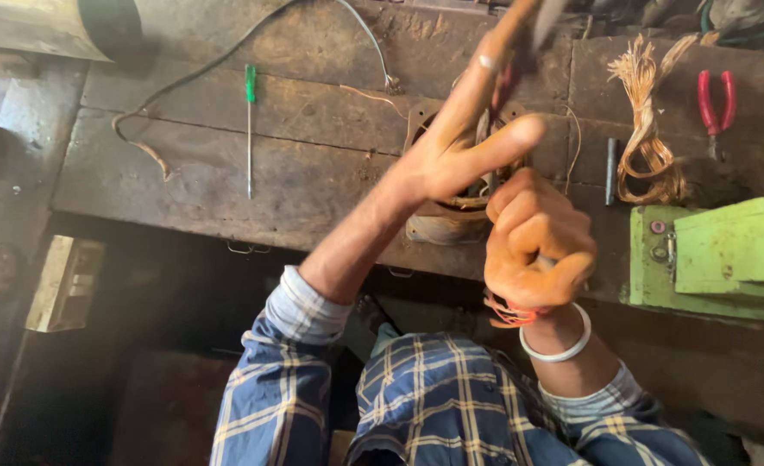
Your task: The person inserts a bundle of copper wire into a cylindrical motor stator, then uses pliers to pull, cut, and arrange the wire inside the stator slots. The person repeatedly adjusts the wire by hand and with pliers, working on different sections of the stator throughout the clip.
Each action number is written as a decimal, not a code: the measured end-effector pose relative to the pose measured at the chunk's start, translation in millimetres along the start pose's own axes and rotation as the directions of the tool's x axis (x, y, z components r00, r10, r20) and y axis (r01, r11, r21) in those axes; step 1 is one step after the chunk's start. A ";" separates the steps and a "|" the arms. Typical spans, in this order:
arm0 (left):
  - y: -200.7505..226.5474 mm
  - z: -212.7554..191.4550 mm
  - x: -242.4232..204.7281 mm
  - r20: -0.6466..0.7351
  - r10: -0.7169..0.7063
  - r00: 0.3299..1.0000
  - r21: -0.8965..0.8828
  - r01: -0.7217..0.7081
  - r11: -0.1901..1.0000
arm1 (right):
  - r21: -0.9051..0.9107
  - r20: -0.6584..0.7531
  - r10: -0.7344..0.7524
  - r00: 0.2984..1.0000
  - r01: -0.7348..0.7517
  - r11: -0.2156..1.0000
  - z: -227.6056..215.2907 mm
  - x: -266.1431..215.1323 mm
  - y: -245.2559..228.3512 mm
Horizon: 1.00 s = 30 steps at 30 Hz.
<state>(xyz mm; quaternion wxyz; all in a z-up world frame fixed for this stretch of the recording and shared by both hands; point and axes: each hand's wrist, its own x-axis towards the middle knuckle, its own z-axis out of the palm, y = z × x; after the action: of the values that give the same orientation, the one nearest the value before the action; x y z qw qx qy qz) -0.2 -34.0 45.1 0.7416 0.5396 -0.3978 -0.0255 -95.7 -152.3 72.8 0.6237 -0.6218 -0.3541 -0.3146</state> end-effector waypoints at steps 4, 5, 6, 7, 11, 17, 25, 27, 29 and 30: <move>16.4 -16.2 -13.7 0.171 0.055 0.984 0.055 -0.066 0.996 | -0.182 -0.012 -0.104 0.994 0.100 0.978 -8.7 6.5 9.8; 23.2 -21.2 -14.1 0.220 0.055 0.974 0.094 -0.077 0.993 | -0.219 0.063 -0.264 0.962 0.272 0.937 -9.4 13.0 18.0; 32.4 -29.8 -15.1 0.275 0.030 0.961 0.137 -0.070 0.988 | -0.259 0.077 -0.150 0.986 0.165 0.952 -14.9 15.7 16.7; 36.8 -29.7 -13.7 0.296 0.031 0.955 0.170 -0.084 0.982 | -0.294 0.083 -0.031 0.996 0.054 0.954 -26.4 19.9 12.3; 38.1 -9.9 -9.6 0.207 0.095 0.974 0.400 -0.173 0.900 | -0.322 0.177 0.142 0.974 -0.079 0.944 -61.6 49.1 12.9; -2.9 52.8 -7.8 -0.294 0.281 0.914 0.614 -0.044 0.788 | -0.205 0.326 0.097 0.940 -0.030 0.978 -47.7 68.6 31.2; -18.2 45.1 -21.1 -0.382 0.272 0.883 0.571 -0.006 0.821 | -0.320 0.415 -0.009 0.910 0.155 0.935 -33.4 84.4 8.5; -16.2 48.3 -17.1 -0.389 0.285 0.876 0.573 -0.011 0.819 | -0.189 0.372 0.032 0.928 0.042 0.981 -28.4 73.2 1.0; -13.0 52.4 -19.0 -0.400 0.288 0.870 0.596 0.008 0.803 | -0.142 0.354 0.019 0.935 0.033 0.989 -26.4 62.0 -0.5; -11.3 54.4 -20.6 -0.402 0.291 0.868 0.612 0.019 0.790 | -0.135 0.343 0.030 0.939 0.017 0.991 -24.9 57.0 0.1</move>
<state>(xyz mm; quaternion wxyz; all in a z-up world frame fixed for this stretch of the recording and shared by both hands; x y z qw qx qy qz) -43.4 -71.4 29.8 0.6071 0.7034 -0.2295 0.2898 -62.9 -174.5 120.8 0.5095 -0.7093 -0.4335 -0.2224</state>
